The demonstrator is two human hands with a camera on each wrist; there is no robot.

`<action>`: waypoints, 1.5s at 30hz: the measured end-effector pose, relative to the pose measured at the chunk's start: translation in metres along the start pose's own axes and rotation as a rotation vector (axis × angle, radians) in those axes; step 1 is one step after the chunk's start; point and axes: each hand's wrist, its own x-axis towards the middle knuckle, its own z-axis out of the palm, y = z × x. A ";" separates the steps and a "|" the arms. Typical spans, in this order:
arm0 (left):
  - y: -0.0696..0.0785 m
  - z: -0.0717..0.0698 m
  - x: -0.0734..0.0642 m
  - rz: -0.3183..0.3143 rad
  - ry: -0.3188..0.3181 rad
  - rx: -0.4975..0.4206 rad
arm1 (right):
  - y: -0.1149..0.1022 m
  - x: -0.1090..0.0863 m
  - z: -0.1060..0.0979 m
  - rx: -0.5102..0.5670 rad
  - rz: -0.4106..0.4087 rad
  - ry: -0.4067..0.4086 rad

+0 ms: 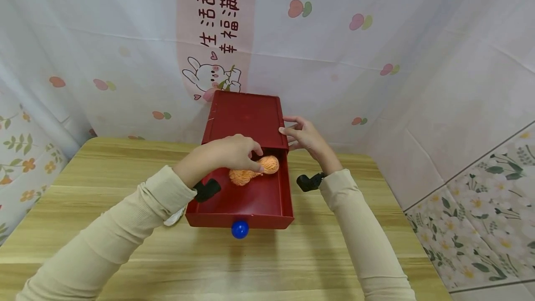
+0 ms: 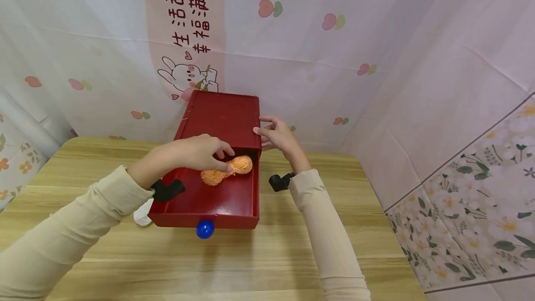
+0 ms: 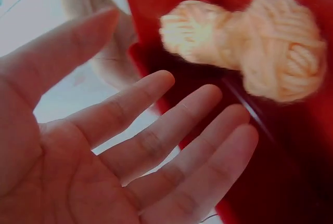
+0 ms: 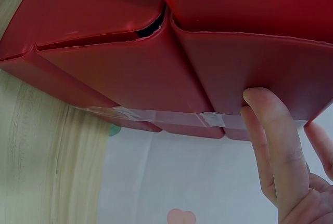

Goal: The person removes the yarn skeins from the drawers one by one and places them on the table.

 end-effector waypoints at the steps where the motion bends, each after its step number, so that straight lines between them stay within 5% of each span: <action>1: 0.000 0.001 0.002 -0.006 -0.011 0.006 | 0.000 0.000 0.000 0.001 0.001 0.000; 10: -0.006 0.009 0.012 -0.025 -0.112 0.058 | -0.001 -0.002 0.000 -0.011 -0.006 -0.010; 19: -0.011 0.016 0.021 -0.029 -0.115 0.053 | 0.000 -0.001 -0.002 -0.020 -0.012 -0.015; 33: -0.012 0.021 0.023 -0.125 -0.147 -0.054 | 0.000 -0.001 -0.001 -0.002 -0.013 -0.015; 45: -0.008 0.019 0.015 -0.047 -0.158 -0.056 | 0.000 -0.002 -0.001 -0.003 -0.020 -0.010</action>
